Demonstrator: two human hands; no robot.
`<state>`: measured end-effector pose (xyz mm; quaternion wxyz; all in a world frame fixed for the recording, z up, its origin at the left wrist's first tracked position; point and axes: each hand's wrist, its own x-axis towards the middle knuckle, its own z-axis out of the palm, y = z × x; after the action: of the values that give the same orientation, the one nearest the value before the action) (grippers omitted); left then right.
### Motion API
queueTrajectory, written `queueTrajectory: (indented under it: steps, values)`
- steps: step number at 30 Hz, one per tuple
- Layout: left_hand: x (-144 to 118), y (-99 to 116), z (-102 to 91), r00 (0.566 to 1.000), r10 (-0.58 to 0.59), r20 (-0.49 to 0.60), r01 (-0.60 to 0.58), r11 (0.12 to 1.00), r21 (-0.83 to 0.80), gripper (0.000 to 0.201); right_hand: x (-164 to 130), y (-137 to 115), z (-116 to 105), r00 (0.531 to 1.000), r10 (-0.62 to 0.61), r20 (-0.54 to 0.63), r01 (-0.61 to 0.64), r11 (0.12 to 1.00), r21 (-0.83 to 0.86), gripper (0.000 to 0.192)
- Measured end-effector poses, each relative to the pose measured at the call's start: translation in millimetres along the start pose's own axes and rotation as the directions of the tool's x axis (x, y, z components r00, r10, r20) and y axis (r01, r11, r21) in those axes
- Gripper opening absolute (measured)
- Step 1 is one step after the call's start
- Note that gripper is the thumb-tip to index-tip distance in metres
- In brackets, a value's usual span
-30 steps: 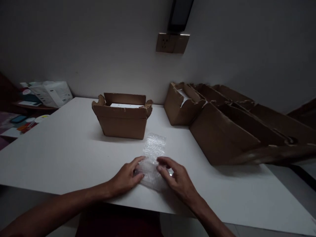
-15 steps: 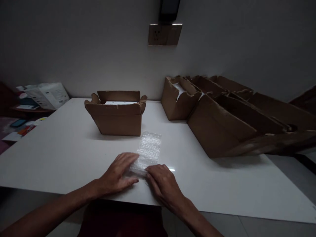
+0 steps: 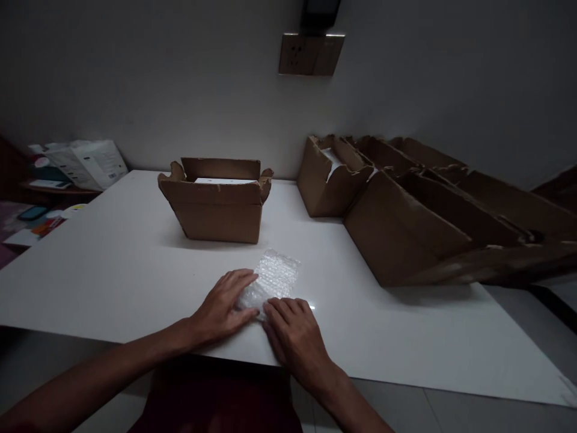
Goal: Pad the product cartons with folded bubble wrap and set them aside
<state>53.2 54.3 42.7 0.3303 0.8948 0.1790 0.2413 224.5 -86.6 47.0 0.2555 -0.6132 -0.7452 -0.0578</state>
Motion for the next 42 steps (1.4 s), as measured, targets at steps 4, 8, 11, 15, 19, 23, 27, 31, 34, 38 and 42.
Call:
queueTrajectory:
  steps: [4,8,11,15,19,23,27,31,34,38,42]
  values:
    - [-17.9,4.5,-9.8,0.983,0.113,0.143,-0.112,0.994,-0.014,0.055,3.5,5.9,-6.2,0.956,0.205,0.211,-0.274,0.882,0.383,0.026]
    - [-16.4,5.3,-12.1,0.975,-0.084,0.204,0.092,0.995,-0.032,0.056,-1.8,5.2,-11.2,0.943,0.259,0.211,-0.326,0.855,0.404,0.026]
    - [-1.8,1.1,-8.2,0.977,-0.134,0.168,0.129,0.991,0.039,0.050,-5.6,-1.1,-5.6,0.990,0.140,0.001,-0.139,0.984,0.113,0.032]
    - [7.7,0.3,-5.7,0.973,-0.225,0.059,0.224,0.974,0.031,0.050,-1.5,-3.7,5.6,0.998,0.057,0.028,-0.057,0.998,-0.018,0.032]
    - [-7.0,8.6,-4.2,0.881,-0.473,-0.010,0.430,0.811,-0.397,0.063,5.9,1.9,10.1,0.957,0.284,-0.068,-0.257,0.930,0.262,0.024]
    - [-20.5,21.2,0.3,0.842,-0.522,0.136,0.425,0.485,-0.765,0.084,7.1,-0.3,10.6,0.901,0.419,0.110,-0.408,0.737,0.539,0.027]
    - [-19.8,31.5,1.1,0.855,-0.507,0.114,0.348,0.397,-0.849,0.083,5.9,-0.5,7.5,0.905,0.414,0.098,-0.388,0.707,0.592,0.035]
    - [-18.4,32.4,3.4,0.876,-0.474,0.088,0.294,0.380,-0.877,0.080,7.4,2.0,1.3,0.888,0.393,0.238,-0.438,0.565,0.699,0.054]
    - [-18.2,27.7,6.2,0.882,-0.465,0.084,0.300,0.413,-0.860,0.074,11.7,0.7,-0.3,0.835,0.466,0.292,-0.516,0.480,0.710,0.037]
    - [-7.9,20.5,-17.2,0.929,-0.363,-0.068,0.238,0.728,-0.643,0.055,21.4,5.7,-7.6,0.797,0.566,0.208,-0.526,0.484,0.699,0.030]
    - [29.9,6.6,-91.1,0.867,0.168,-0.470,-0.118,0.984,0.134,0.039,39.6,27.5,-34.3,0.796,0.600,0.084,-0.487,0.552,0.676,0.032]
